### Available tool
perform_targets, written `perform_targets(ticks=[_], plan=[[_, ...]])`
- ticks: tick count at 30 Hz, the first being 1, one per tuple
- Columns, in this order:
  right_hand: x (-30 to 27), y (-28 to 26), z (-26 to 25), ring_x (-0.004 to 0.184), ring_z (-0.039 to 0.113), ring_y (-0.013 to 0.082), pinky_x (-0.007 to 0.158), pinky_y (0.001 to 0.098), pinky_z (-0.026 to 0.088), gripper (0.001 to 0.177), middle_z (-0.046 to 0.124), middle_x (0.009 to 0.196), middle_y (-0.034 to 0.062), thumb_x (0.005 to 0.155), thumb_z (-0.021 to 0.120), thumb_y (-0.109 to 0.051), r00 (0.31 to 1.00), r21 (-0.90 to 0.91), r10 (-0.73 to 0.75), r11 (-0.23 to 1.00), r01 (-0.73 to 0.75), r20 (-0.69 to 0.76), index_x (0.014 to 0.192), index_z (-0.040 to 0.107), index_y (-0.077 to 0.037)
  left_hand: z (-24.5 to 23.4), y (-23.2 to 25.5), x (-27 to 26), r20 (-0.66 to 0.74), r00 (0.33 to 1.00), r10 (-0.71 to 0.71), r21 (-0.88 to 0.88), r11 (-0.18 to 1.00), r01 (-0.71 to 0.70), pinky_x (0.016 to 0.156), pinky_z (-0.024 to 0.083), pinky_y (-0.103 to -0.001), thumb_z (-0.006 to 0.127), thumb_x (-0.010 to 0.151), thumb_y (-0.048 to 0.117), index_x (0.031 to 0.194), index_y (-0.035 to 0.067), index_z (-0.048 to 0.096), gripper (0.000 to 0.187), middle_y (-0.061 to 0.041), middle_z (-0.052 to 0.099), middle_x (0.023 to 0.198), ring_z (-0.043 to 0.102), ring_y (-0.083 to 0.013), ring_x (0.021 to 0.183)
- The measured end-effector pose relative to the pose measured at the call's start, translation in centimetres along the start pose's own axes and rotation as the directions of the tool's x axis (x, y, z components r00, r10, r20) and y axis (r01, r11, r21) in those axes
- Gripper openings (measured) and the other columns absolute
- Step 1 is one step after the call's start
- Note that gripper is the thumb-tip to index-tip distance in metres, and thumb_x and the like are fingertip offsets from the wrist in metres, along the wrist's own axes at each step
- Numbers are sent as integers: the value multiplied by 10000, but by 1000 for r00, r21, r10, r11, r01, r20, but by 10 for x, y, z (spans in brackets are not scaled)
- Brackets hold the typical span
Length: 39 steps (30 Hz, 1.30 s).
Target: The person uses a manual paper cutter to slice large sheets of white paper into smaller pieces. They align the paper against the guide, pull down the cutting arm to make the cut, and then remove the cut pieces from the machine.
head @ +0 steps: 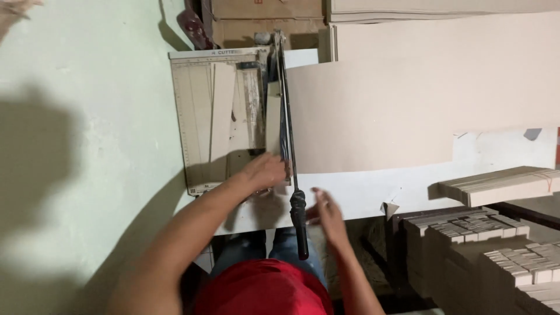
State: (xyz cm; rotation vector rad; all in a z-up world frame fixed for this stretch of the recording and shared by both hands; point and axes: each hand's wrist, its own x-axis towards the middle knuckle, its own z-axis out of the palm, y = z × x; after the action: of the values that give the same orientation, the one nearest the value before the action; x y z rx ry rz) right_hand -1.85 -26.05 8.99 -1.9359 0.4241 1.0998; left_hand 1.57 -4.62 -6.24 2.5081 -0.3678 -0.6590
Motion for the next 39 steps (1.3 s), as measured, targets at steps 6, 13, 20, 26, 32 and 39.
perform_targets(ticks=[6,13,20,26,32,39], plan=[[122,76,-18,1141,603,602,920,712,506,982,496,1430,357,980,666,-582,914,696,286,718,-6,-287,1638,74,-156,-55,-58,-48,153,943,295,600,731,-326,583,515,-375,640,874,205,621,302,698,278,42,722,644,665,-165,573],[142,125,-25,648,650,205,572,290,591,360,542,890,6,1026,690,-309,957,866,160,480,141,-244,1062,408,-89,-111,-67,-61,138,990,-22,597,799,-66,937,459,-392,524,1027,148,1191,184,551,170,-53,474,1379,537,-258,1257],[138,73,2,921,739,295,892,501,616,351,677,939,158,1036,666,-298,974,690,93,720,79,-208,1052,515,19,-102,-16,-13,25,966,-258,215,945,247,1168,287,-576,577,1007,391,1571,251,316,637,-176,343,1544,282,-399,1475],[140,49,2,866,759,278,834,482,628,451,706,846,129,1025,661,-432,968,554,76,829,72,-239,905,683,3,-73,17,31,90,895,-436,-13,898,439,1204,-49,-656,806,828,424,1633,140,195,1050,-296,22,1669,-20,-487,1535],[98,23,-2,827,777,304,861,505,576,591,775,748,-28,1048,251,-690,988,-510,-66,860,-16,-141,1338,594,-306,-46,13,56,161,831,-532,304,828,471,1140,-9,-761,778,831,418,1650,161,39,1133,-290,-35,1665,-26,-494,1531],[-17,-26,55,856,753,478,680,544,602,863,758,953,281,940,611,-408,993,-537,-119,839,90,-20,1614,163,-107,-63,24,54,195,803,-564,320,810,491,1153,-29,-746,793,825,413,1650,148,74,1127,-273,-81,1674,-56,-481,1536]])
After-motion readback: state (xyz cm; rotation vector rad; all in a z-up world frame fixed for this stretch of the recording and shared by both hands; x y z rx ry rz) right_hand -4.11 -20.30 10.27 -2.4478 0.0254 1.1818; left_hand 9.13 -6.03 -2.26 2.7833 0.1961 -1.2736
